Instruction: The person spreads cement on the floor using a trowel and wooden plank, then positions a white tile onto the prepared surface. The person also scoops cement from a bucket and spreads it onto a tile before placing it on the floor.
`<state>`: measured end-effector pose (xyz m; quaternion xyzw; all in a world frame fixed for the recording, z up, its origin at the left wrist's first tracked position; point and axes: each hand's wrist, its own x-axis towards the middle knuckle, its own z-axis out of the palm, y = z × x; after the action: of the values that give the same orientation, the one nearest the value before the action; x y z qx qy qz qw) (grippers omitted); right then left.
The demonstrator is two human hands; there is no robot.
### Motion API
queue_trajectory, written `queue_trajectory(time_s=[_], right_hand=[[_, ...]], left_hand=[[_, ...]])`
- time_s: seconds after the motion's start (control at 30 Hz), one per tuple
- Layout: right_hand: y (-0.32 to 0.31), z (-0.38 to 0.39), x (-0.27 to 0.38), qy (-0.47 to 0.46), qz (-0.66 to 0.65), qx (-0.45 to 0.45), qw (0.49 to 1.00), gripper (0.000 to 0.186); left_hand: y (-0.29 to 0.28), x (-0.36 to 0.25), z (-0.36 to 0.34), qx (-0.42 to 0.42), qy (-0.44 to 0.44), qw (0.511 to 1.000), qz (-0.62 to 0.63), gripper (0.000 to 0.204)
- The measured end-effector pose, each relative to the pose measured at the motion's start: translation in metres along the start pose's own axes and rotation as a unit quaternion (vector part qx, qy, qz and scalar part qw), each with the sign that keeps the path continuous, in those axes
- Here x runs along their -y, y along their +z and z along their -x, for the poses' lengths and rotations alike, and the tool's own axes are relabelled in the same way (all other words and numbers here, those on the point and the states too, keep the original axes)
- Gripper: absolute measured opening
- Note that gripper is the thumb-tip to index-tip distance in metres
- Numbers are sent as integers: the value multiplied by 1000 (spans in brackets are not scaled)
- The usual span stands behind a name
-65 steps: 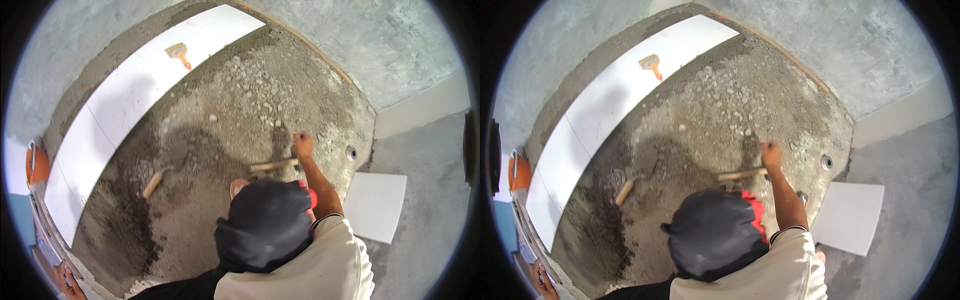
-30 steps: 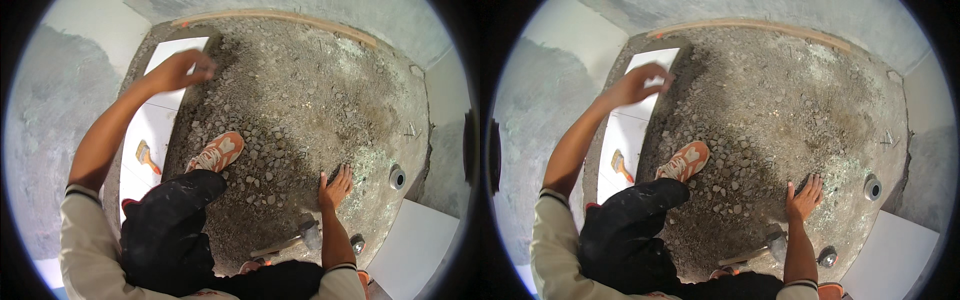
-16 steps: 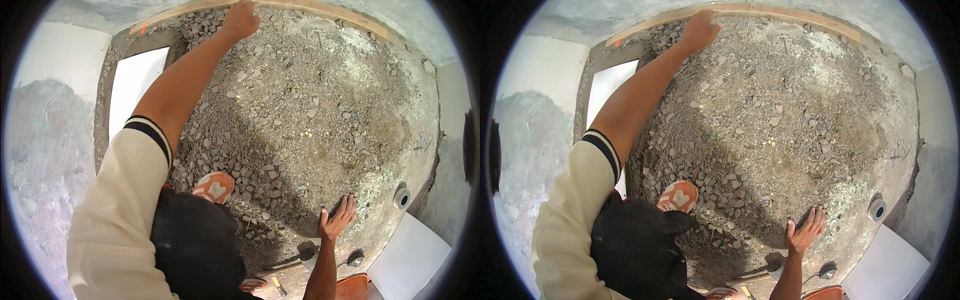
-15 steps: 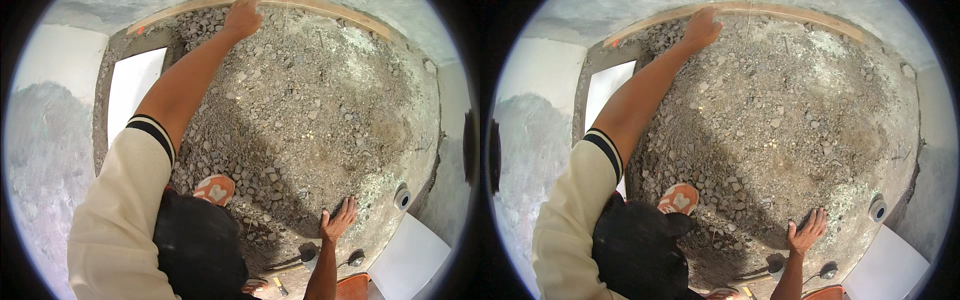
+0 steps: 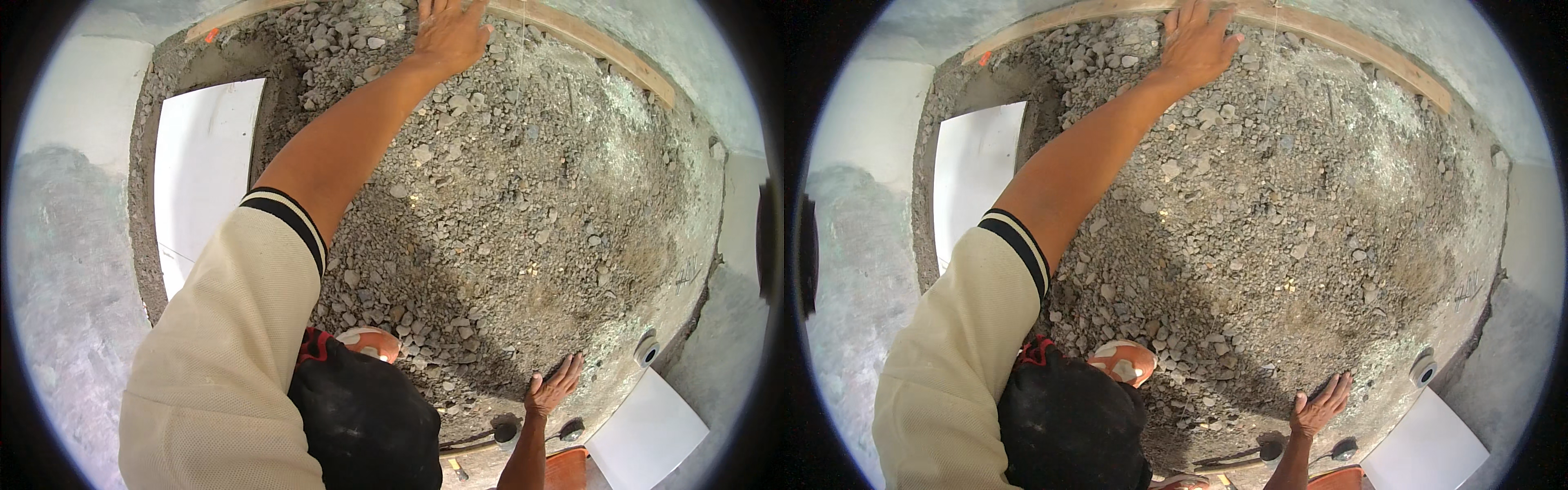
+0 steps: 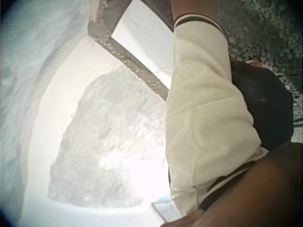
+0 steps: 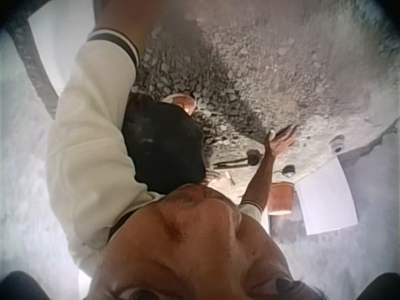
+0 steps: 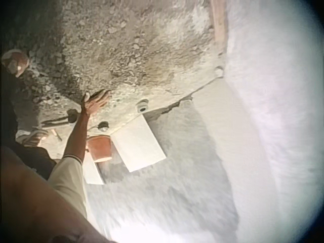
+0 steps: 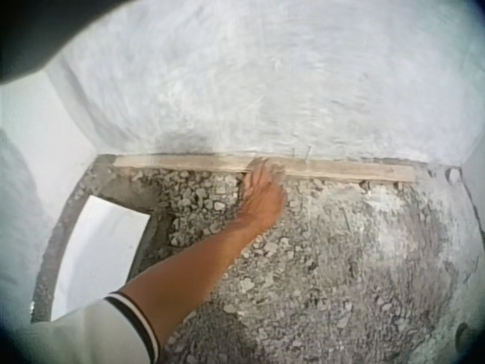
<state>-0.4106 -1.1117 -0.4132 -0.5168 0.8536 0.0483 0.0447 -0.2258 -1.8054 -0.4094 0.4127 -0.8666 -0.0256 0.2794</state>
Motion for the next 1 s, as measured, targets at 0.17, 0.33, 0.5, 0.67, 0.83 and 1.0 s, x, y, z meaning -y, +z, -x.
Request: queue_trajectory(time_s=[0.17,0.33,0.5,0.67,0.83,1.0], right_hand=[[-1,2,0,19,14,17,1000,88],[0,2,1,28,11,23,999,89],[-1,0,8,27,9,31,999,90],[-17,0,16,44,-47,49,997,90],[-83,-40,44,128,-54,223,965,83],[-207,-7,72,60,-74,221,971,46]], left_hand=[[-5,1,-3,-41,30,999,6,44],[-6,5,1,-81,60,994,39,43],[-6,12,3,-90,72,993,41,43],[21,-5,-6,-79,47,993,67,47],[56,19,30,-118,-7,991,63,51],[-10,23,20,-139,151,975,83,49]])
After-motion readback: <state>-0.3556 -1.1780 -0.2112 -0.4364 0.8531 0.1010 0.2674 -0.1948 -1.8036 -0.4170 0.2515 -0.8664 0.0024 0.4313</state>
